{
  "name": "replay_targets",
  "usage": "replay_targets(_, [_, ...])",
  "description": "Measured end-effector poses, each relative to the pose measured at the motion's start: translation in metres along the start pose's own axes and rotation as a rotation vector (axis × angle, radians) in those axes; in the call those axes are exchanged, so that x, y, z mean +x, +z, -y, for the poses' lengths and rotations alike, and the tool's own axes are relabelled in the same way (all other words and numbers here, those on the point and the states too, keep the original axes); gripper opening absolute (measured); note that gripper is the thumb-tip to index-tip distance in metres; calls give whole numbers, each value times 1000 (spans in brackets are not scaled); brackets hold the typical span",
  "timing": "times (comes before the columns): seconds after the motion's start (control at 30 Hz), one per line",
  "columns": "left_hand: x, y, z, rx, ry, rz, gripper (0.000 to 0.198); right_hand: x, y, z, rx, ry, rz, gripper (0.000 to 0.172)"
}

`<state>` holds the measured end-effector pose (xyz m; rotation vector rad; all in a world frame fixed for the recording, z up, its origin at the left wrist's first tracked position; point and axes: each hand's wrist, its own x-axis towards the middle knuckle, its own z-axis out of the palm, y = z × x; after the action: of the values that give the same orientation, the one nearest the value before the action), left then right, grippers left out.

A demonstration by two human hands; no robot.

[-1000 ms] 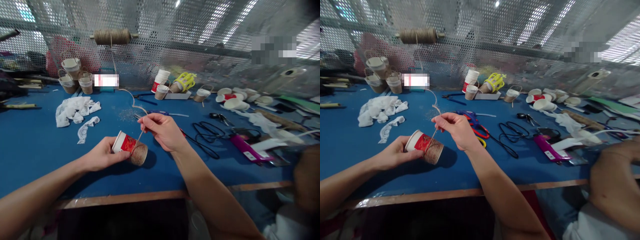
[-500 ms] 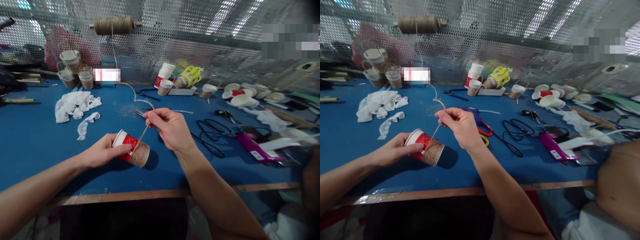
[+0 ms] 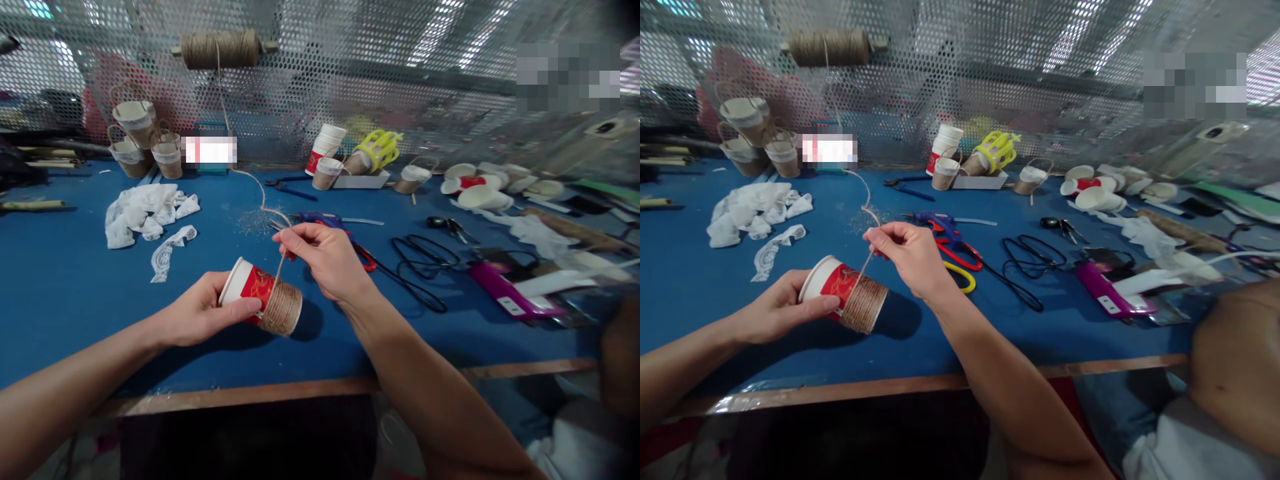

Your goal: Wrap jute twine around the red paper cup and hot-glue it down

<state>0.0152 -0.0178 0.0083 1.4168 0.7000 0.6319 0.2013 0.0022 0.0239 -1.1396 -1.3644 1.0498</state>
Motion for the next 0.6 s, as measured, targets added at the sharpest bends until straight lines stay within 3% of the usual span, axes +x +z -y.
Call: replay_targets(0.6, [-8, -4, 1, 189, 120, -35, 21, -2, 4, -3, -53, 97, 127, 16])
